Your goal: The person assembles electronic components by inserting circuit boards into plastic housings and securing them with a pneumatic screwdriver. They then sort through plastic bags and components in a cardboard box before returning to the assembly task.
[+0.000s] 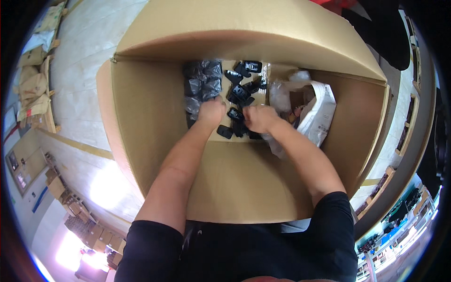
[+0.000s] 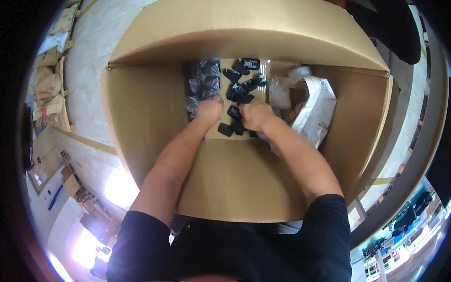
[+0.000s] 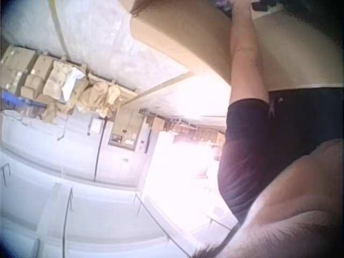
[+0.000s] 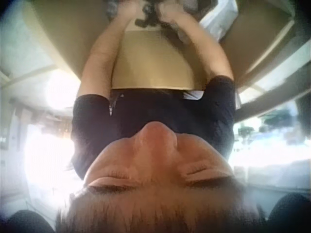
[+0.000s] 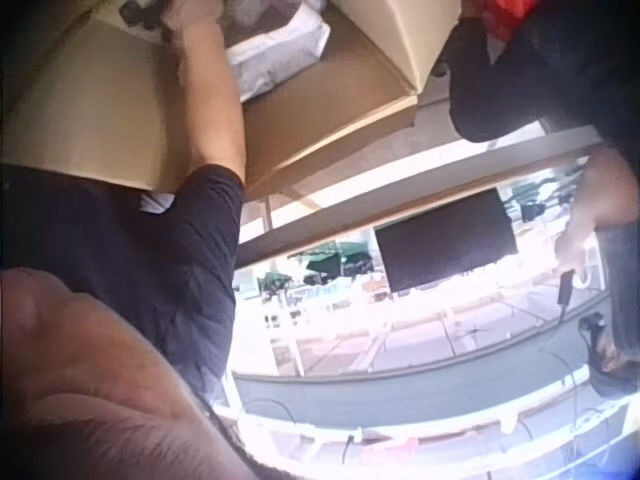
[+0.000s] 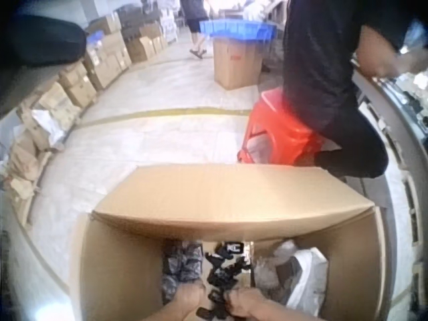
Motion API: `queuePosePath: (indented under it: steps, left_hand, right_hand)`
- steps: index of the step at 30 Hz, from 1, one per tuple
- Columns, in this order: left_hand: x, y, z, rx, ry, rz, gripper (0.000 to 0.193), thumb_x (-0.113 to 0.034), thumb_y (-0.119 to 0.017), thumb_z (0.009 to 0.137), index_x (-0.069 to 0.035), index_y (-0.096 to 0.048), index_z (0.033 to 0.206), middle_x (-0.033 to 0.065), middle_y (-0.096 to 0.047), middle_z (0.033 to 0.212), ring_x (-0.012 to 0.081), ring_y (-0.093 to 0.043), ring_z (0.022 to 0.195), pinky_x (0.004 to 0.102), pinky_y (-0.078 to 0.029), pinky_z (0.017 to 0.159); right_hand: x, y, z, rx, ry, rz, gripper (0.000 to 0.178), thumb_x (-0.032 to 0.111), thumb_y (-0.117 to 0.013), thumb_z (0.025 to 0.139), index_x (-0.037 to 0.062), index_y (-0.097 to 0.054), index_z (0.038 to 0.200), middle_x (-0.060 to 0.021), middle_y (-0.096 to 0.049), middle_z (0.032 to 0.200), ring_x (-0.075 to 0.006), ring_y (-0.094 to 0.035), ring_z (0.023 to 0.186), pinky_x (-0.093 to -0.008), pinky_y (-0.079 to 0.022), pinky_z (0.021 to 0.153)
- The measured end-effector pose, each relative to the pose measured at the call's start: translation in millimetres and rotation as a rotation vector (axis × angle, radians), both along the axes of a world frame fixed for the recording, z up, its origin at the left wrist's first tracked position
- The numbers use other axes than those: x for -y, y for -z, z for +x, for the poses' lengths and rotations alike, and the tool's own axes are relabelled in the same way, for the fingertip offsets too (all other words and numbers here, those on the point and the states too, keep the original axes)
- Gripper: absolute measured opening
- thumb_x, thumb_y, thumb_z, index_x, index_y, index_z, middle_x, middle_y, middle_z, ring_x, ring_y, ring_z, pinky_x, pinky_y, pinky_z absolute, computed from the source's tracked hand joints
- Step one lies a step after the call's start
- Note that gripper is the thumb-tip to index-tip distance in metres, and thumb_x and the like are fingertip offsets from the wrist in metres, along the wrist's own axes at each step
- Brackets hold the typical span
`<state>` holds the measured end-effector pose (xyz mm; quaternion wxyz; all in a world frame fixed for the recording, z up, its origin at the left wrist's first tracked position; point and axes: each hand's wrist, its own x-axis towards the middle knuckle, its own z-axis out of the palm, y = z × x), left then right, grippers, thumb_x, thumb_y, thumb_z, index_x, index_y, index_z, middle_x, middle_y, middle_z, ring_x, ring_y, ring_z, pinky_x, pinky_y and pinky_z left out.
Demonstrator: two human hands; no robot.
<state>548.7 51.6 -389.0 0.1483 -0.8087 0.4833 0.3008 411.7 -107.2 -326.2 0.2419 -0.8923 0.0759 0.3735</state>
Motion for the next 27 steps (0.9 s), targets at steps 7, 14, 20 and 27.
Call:
queuePosePath:
  steps: [7,14,20,27]
  left_hand:
    - [-52.2,-33.0,-23.2,-0.556,0.285,-0.263,0.019,-0.021,-0.067,0.092,-0.005,-0.064,0.102,0.0117,-0.061,0.111,0.0335,-0.063,0.104,0.0461,-0.055,0.084]
    - [-50.6,-15.0,16.2,-0.795,-0.368,-0.128,0.019,-0.021,-0.064,0.095,-0.003,-0.063,0.102,0.0207,-0.068,0.098,0.0401,-0.065,0.095,0.0479,-0.050,0.084]
    - [20.3,-57.1,41.9,-0.181,-0.481,-0.109,0.016,-0.024,-0.063,0.095,-0.014,-0.066,0.106,0.0176,-0.071,0.102,0.0368,-0.068,0.098,0.0500,-0.053,0.082]
    - [47.2,-21.1,76.1,-0.130,0.229,-0.237,0.018,-0.023,-0.063,0.091,-0.019,-0.068,0.108,0.0112,-0.074,0.094,0.0332,-0.073,0.086,0.0479,-0.057,0.071]
  right_hand:
    - [-44.8,45.3,69.9,0.027,0.678,0.013,0.051,0.045,-0.051,0.100,-0.0005,-0.062,0.119,-0.0246,-0.071,0.110,-0.0377,-0.069,0.107,-0.0479,-0.054,0.092]
    - [-63.6,78.5,96.8,0.021,0.698,0.058,0.058,0.053,-0.047,0.102,-0.0004,-0.066,0.116,-0.0254,-0.069,0.117,-0.0406,-0.067,0.111,-0.0479,-0.052,0.096]
    - [-61.8,101.6,62.8,0.048,0.691,-0.009,0.054,0.044,-0.038,0.103,0.0010,-0.069,0.110,-0.0244,-0.070,0.115,-0.0386,-0.068,0.108,-0.0482,-0.052,0.096]
    - [-35.4,43.1,40.1,0.194,0.337,0.215,0.033,0.027,-0.049,0.097,0.0048,-0.070,0.108,-0.0208,-0.074,0.094,-0.0398,-0.072,0.088,-0.0475,-0.057,0.082]
